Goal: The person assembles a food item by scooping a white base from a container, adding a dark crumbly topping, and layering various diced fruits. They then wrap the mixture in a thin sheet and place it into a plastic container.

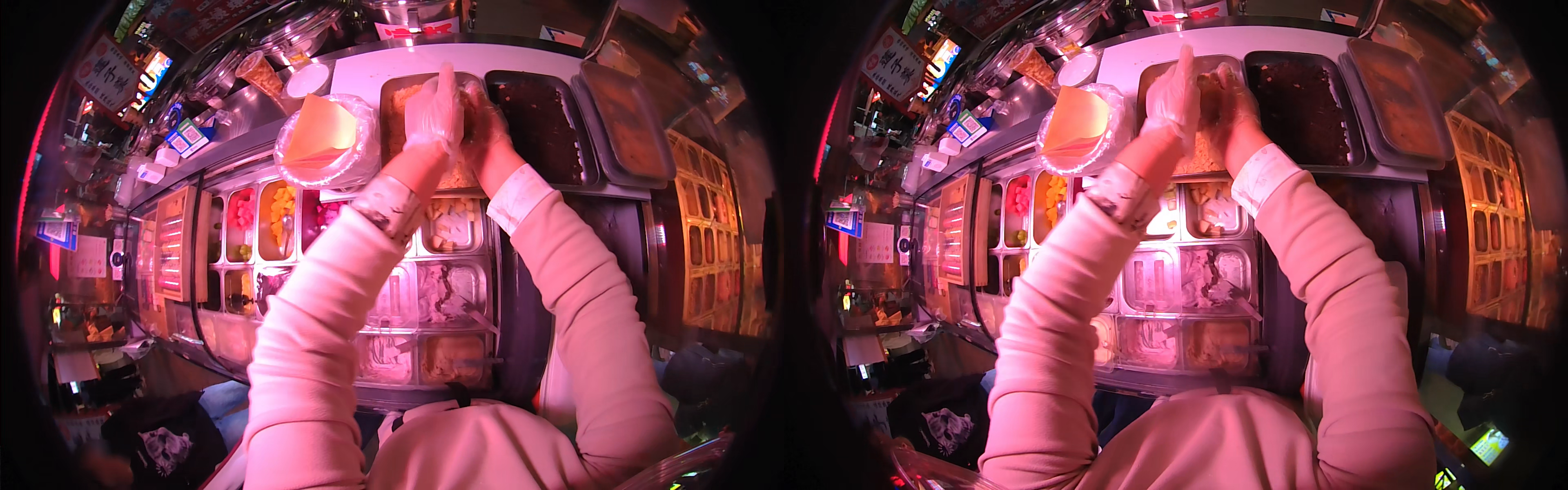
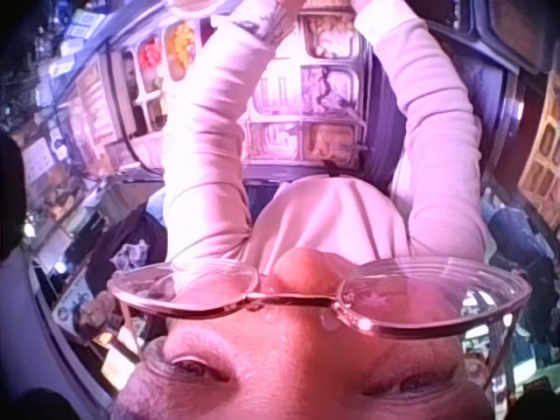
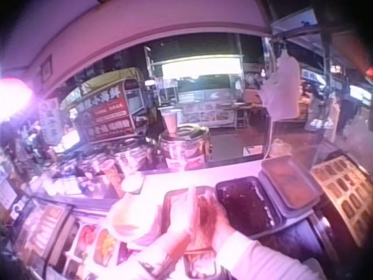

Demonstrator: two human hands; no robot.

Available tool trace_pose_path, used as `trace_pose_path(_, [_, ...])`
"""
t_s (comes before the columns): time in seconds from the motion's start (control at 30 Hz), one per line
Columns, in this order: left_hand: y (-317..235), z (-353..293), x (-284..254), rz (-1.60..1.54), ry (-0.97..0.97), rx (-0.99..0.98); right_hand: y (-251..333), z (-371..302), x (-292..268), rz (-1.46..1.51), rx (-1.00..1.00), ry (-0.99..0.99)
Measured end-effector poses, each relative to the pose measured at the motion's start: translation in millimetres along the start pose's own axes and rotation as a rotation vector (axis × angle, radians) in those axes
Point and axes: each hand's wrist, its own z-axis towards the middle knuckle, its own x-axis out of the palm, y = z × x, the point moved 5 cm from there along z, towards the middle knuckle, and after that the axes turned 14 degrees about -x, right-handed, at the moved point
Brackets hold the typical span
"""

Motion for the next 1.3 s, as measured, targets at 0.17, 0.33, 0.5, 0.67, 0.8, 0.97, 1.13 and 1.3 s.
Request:
trace_pose_path(0.17, [-24.8, 31.9, -26.4, 0.076, 0.214, 0.008, -3.9, -10.7, 37.7, 0.289, 0.214, -0.016])
trace_pose_path(0.33, [-50.4, 49.5, -104.5, -0.154, 0.295, 0.116, 13.0, -9.8, 60.7, 0.131, 0.119, -0.054])
trace_pose_path(0.5, [-9.4, 28.8, -187.0, 0.526, 0.380, 0.210, 0.0, -28.2, 157.7, -0.045, 0.094, 0.126])
trace_pose_path(0.67, [37.1, 3.7, -203.6, 1.250, 0.094, 0.406, -80.6, -44.4, 197.1, -0.098, 0.348, 0.182])
trace_pose_path(0.8, [52.4, -11.2, -222.4, 0.996, -0.031, 0.404, -128.4, -27.3, 176.0, -0.396, 0.243, 0.193])
trace_pose_path(0.97, [76.4, 4.4, -233.7, 0.919, 0.171, 0.370, -138.6, -32.9, 176.7, -0.904, -0.227, 0.287])
trace_pose_path(1.13, [79.1, 7.4, -247.8, 0.456, 0.157, 0.416, -122.2, -53.1, 196.5, -1.356, -0.308, 0.566])
trace_pose_path(1.3, [129.8, 66.5, -298.3, -0.117, -0.110, -0.174, -72.0, -30.5, 222.8, -1.648, -0.197, 0.780])
